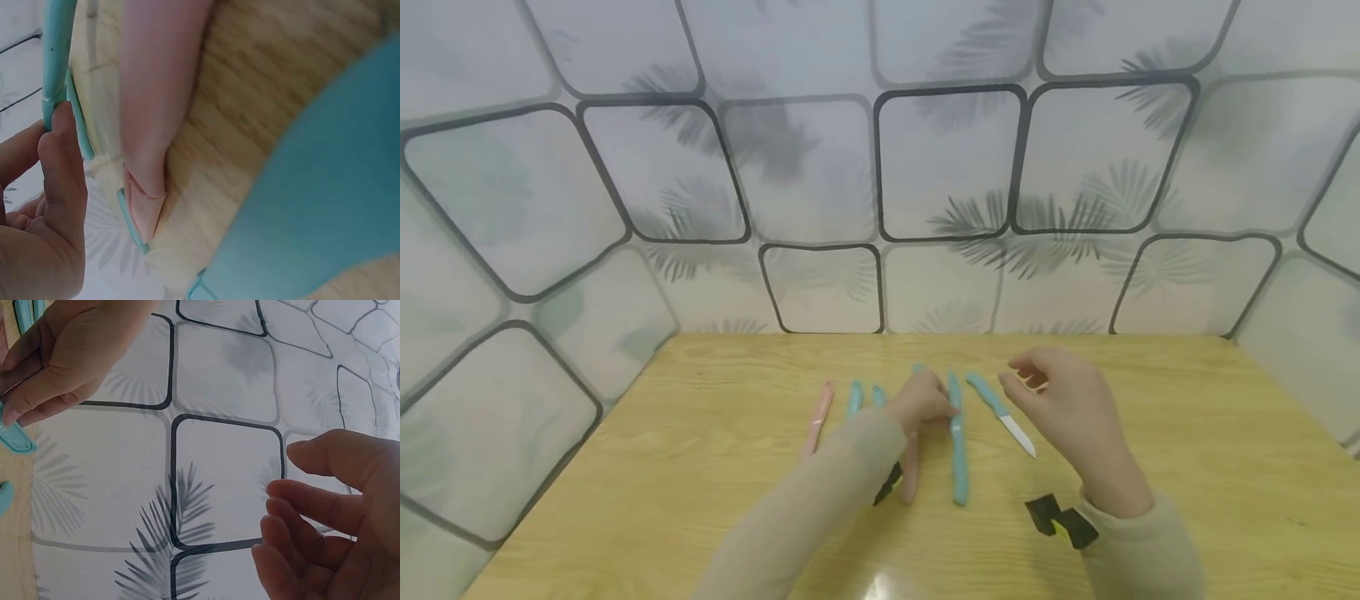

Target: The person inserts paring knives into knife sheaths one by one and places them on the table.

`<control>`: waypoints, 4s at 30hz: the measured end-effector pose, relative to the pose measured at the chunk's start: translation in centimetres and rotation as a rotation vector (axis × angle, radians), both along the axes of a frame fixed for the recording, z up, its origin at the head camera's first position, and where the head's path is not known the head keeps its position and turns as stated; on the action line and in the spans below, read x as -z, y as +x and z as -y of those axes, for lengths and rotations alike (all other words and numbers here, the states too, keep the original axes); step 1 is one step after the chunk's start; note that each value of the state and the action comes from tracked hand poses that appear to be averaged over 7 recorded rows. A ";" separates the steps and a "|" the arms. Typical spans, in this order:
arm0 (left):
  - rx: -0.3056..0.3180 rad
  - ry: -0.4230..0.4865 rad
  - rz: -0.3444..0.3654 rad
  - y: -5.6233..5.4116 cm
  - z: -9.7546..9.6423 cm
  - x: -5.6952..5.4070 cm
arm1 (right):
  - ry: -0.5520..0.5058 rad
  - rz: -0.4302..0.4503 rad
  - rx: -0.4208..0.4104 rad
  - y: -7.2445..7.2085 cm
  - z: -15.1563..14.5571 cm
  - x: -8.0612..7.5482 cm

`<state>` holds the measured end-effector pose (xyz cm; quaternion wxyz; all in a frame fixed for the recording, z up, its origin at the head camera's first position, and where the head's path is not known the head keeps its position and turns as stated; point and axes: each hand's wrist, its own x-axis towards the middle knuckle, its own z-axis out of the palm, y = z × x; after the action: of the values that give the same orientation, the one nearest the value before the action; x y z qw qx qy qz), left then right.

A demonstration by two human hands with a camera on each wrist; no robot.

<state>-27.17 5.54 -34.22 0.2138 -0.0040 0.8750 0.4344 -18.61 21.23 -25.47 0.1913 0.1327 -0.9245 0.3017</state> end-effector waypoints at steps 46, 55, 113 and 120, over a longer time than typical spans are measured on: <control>0.114 -0.249 -0.145 -1.6 0.1 -1.6 | -0.020 0.097 0.047 -0.2 -1.5 -0.4; 0.308 -0.631 -0.361 -3.7 1.2 -2.1 | -0.033 0.097 0.050 -0.4 -1.6 -0.1; 0.321 -0.667 -0.304 -4.8 -1.8 0.2 | -0.068 0.101 0.041 -0.2 -1.7 -0.3; 0.315 -0.520 -0.331 -4.1 -0.5 -3.1 | -0.074 0.079 0.023 -0.1 -1.7 -0.3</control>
<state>-31.22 6.06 -31.09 0.1255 0.1474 0.9690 0.1533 -18.67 22.96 -25.15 0.1627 0.1029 -0.9210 0.3386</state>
